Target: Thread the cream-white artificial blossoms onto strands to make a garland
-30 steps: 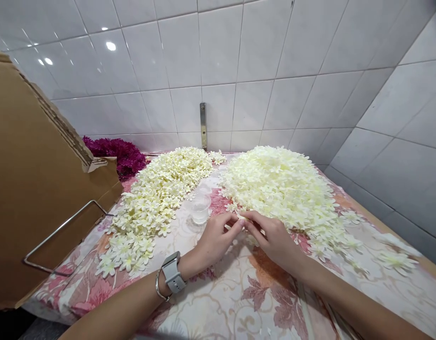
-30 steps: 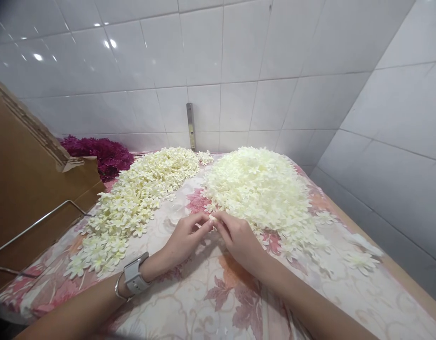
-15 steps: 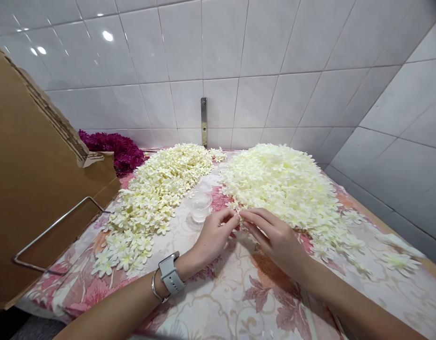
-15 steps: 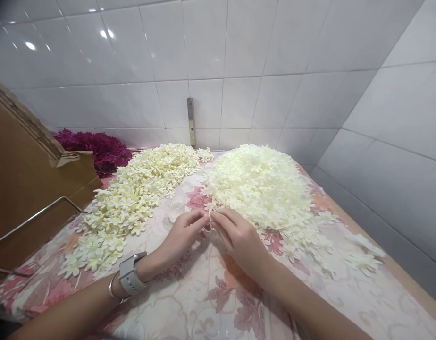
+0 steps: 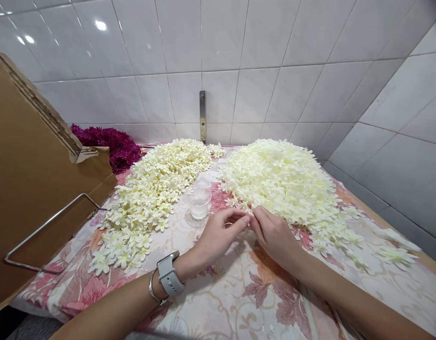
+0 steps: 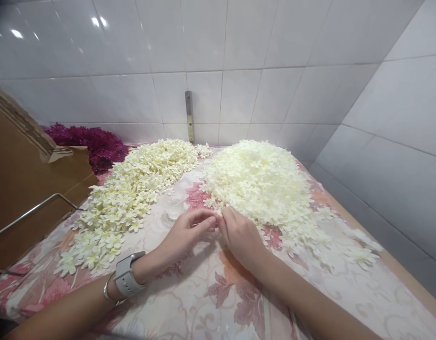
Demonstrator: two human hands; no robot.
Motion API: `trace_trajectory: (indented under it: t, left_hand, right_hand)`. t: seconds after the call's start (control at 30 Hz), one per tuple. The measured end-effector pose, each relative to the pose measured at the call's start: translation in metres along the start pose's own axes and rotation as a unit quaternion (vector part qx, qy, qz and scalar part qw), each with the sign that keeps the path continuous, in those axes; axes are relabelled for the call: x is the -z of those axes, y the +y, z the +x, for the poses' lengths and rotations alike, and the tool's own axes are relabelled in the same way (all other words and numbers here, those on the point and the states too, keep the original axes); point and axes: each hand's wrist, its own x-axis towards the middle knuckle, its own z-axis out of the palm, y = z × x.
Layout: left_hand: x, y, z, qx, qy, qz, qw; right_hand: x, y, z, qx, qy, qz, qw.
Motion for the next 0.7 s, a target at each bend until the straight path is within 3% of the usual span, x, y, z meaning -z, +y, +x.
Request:
trace_trajectory:
  t: [0.13,0.33,0.7]
  left_hand:
    - [0.001,0.001,0.002,0.031,0.033,-0.043,0.998]
    - [0.002,-0.005,0.005,0.071,0.033,-0.059,0.995]
    - [0.000,0.003,0.001,0.105,-0.010,-0.149,0.983]
  right_hand:
    - [0.007,-0.001,0.003,-0.030,-0.005,0.010,0.999]
    - [0.019,-0.010,0.008,-0.069,-0.035,0.066,0.995]
    - [0.019,-0.005,0.006,-0.006,-0.027,0.046,0.999]
